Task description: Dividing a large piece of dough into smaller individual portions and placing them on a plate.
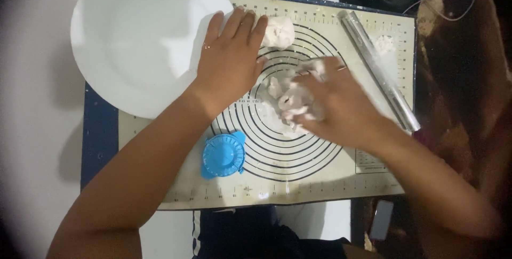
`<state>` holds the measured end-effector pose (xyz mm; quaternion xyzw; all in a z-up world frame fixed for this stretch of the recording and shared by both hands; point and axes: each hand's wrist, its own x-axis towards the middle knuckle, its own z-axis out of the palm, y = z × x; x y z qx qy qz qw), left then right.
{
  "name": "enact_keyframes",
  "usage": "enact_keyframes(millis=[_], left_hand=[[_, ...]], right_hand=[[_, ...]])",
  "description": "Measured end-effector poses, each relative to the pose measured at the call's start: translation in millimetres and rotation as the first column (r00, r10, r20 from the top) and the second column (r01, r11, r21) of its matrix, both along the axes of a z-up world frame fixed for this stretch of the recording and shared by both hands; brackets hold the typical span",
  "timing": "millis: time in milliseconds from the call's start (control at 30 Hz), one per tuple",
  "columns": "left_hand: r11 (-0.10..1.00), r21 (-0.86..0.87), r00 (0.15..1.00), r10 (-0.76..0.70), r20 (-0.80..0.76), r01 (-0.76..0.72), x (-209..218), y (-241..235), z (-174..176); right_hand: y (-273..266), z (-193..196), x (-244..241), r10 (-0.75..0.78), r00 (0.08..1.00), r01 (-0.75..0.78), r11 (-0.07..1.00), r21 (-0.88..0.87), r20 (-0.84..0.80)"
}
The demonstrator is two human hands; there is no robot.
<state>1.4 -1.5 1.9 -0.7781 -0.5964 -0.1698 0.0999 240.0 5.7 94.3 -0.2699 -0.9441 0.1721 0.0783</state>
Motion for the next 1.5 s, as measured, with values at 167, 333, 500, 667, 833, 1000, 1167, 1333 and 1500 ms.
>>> enact_keyframes(millis=[167, 333, 500, 667, 833, 1000, 1167, 1333, 1500], left_hand=[[1.000, 0.024, 1.000, -0.009, 0.002, 0.009, 0.0, 1.0, -4.0], [0.999, 0.049, 1.000, -0.005, -0.023, 0.006, -0.7, -2.3, 3.2], [0.962, -0.262, 0.982, -0.025, 0.189, 0.075, 1.4, -4.0, 39.4], [0.955, -0.284, 0.979, -0.027, 0.203, 0.085, 0.9, -1.7, 28.6], [0.933, -0.351, 0.980, -0.006, 0.199, 0.077, -1.1, 0.8, 35.7], [0.899, -0.432, 0.982, 0.007, 0.186, 0.075, 0.0, 3.0, 31.9], [0.880, -0.472, 0.985, 0.024, 0.172, 0.061, 1.4, 5.1, 24.5], [0.999, 0.043, 0.997, -0.001, 0.071, -0.002, 1.8, 2.3, 6.3], [0.996, 0.082, 0.997, -0.044, 0.070, 0.038, -2.4, -1.8, 9.8]], right_hand=[[-12.5, -56.1, -13.3, -0.030, 1.000, 0.030, 0.973, 0.231, -0.005], [-11.7, -62.5, -18.5, -0.081, 0.989, 0.114, 0.948, 0.298, -0.120], [-5.5, -48.0, -33.1, -0.150, 0.981, 0.176, 0.954, 0.242, -0.121], [3.1, -68.0, -32.6, -0.162, 0.976, 0.189, 0.963, 0.192, -0.147], [13.5, -63.6, -40.3, -0.161, 0.984, 0.169, 0.979, 0.116, -0.081], [22.0, -65.7, -43.5, -0.135, 0.990, 0.138, 0.988, 0.073, -0.036], [28.1, -60.7, -51.6, -0.139, 0.990, 0.138, 0.990, 0.032, 0.029], [33.6, -70.1, -46.3, -0.110, 0.990, 0.096, 0.984, 0.150, 0.088], [32.2, -75.5, -41.1, -0.103, 0.988, 0.118, 0.984, 0.136, -0.112]])
